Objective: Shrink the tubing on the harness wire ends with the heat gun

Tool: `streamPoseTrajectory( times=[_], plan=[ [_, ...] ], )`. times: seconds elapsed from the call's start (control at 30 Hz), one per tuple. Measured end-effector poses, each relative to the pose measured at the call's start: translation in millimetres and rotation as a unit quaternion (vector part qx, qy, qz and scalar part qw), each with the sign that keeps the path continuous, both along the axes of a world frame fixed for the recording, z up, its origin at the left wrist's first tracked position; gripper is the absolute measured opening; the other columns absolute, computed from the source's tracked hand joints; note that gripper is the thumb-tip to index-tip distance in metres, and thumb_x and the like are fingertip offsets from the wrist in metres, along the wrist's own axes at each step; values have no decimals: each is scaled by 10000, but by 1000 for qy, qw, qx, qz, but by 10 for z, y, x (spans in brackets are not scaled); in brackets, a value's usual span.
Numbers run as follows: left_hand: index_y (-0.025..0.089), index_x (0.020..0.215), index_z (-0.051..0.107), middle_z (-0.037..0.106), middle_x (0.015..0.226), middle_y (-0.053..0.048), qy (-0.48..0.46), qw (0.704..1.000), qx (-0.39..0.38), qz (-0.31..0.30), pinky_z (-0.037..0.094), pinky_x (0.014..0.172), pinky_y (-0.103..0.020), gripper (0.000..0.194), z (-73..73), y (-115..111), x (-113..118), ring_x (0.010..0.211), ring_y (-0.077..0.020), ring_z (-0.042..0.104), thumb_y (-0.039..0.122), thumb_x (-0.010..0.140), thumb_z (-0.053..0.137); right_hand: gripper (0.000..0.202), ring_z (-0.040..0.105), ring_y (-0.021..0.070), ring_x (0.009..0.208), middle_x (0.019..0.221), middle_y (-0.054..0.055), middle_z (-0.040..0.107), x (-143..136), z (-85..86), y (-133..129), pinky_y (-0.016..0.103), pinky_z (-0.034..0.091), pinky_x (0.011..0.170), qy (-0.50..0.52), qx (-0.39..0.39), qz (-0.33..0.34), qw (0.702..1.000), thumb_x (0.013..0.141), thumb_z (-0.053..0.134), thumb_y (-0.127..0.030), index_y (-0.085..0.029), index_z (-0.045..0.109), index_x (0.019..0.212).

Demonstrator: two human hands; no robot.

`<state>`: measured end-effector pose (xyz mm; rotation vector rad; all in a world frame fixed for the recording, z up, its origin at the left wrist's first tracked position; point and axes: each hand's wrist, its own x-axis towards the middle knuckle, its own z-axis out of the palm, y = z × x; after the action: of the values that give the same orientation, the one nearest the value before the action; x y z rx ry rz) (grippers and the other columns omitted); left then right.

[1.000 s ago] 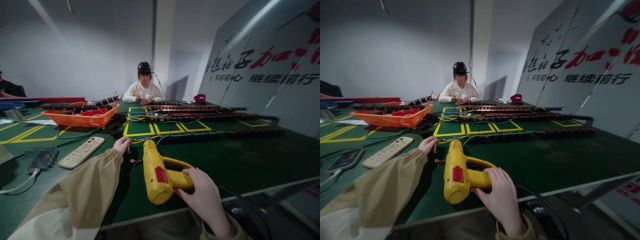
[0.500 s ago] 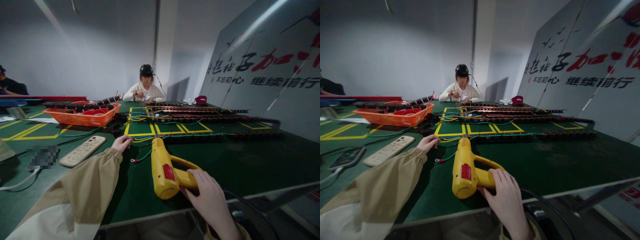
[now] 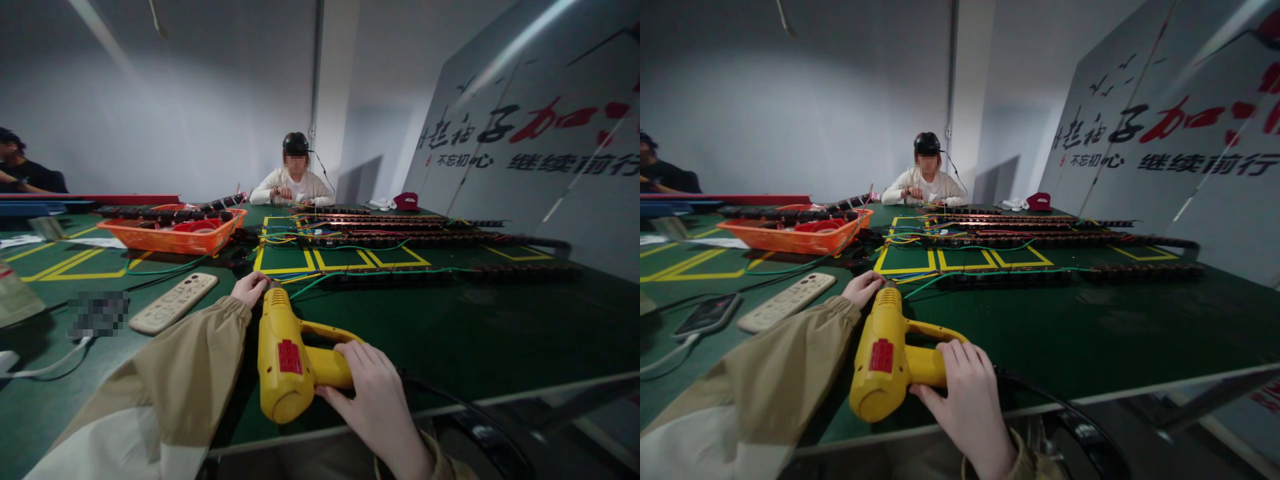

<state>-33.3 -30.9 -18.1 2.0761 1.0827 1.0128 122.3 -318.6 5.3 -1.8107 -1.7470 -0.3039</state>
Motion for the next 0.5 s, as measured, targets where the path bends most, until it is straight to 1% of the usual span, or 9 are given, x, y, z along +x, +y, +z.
streamPoseTrajectory(
  times=[0.13,0.23,0.3,0.37,0.5],
  plan=[
    [191,813,625,653,746,-7,21,999,27,3,452,665,-250,275,-10,8,-9,715,-156,589,396,747,455,390,546,246,874,917,45,609,-21,6,2,409,418,802,25,-8,5,1000,681,733,-384,-196,555,973],
    [191,824,621,656,751,-6,38,999,30,3,450,655,-248,274,-3,0,-10,710,-156,589,396,744,457,367,541,246,888,927,44,609,-29,25,-5,408,408,816,39,-10,7,999,692,710,-378,-200,557,974],
    [187,819,618,652,745,-9,33,999,29,10,452,639,-247,272,-8,-7,-6,696,-154,589,391,741,456,358,540,245,896,936,45,609,-18,36,-13,405,403,822,40,-8,4,999,696,699,-377,-199,554,971],
    [183,815,613,628,700,-3,19,1000,21,9,453,598,-241,269,-25,-14,-1,641,-146,585,388,739,456,355,540,241,900,947,46,609,21,35,-27,398,402,821,32,-6,-1,999,704,688,-380,-198,547,974],
    [188,830,598,539,570,38,-19,1000,-6,-21,437,489,-215,253,-56,-29,0,486,-113,538,393,737,484,360,549,237,901,948,44,610,171,-18,-77,382,404,816,-9,5,-25,1000,726,663,-407,-205,530,993]
  ],
)
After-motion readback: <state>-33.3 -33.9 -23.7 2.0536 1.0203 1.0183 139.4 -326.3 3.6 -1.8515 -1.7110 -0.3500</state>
